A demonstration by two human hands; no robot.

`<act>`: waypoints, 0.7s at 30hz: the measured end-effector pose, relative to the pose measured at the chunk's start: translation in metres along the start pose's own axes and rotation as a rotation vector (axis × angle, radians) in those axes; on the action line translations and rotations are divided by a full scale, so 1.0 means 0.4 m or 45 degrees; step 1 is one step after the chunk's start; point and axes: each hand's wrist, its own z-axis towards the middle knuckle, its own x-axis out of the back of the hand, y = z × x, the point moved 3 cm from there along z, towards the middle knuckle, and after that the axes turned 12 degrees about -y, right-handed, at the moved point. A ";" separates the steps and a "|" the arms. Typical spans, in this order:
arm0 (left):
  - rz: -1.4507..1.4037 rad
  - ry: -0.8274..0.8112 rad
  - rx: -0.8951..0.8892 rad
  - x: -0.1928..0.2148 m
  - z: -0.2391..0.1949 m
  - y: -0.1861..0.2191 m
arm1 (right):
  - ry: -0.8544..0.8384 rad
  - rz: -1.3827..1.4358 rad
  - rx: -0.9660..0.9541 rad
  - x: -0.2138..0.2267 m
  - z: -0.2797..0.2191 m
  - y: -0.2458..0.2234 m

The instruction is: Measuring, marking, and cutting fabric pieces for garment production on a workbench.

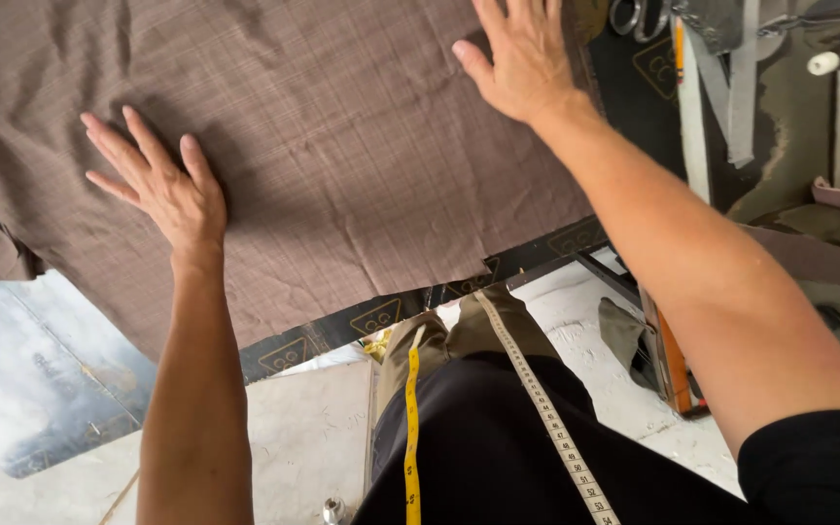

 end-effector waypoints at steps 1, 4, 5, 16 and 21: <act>-0.045 0.164 -0.106 0.013 -0.029 0.027 | 0.136 0.091 0.011 0.016 -0.028 -0.018; -0.106 0.194 -0.324 0.055 -0.162 0.127 | 0.247 0.151 0.010 0.026 -0.137 -0.099; -0.117 0.066 -0.426 0.060 -0.206 0.172 | 0.216 0.119 0.006 0.025 -0.179 -0.123; -0.217 -0.334 -0.961 -0.113 -0.519 0.278 | 0.155 0.116 -0.379 -0.175 -0.639 -0.066; -0.115 0.016 -0.811 -0.068 -0.379 0.215 | 0.234 0.121 -0.419 -0.140 -0.601 -0.080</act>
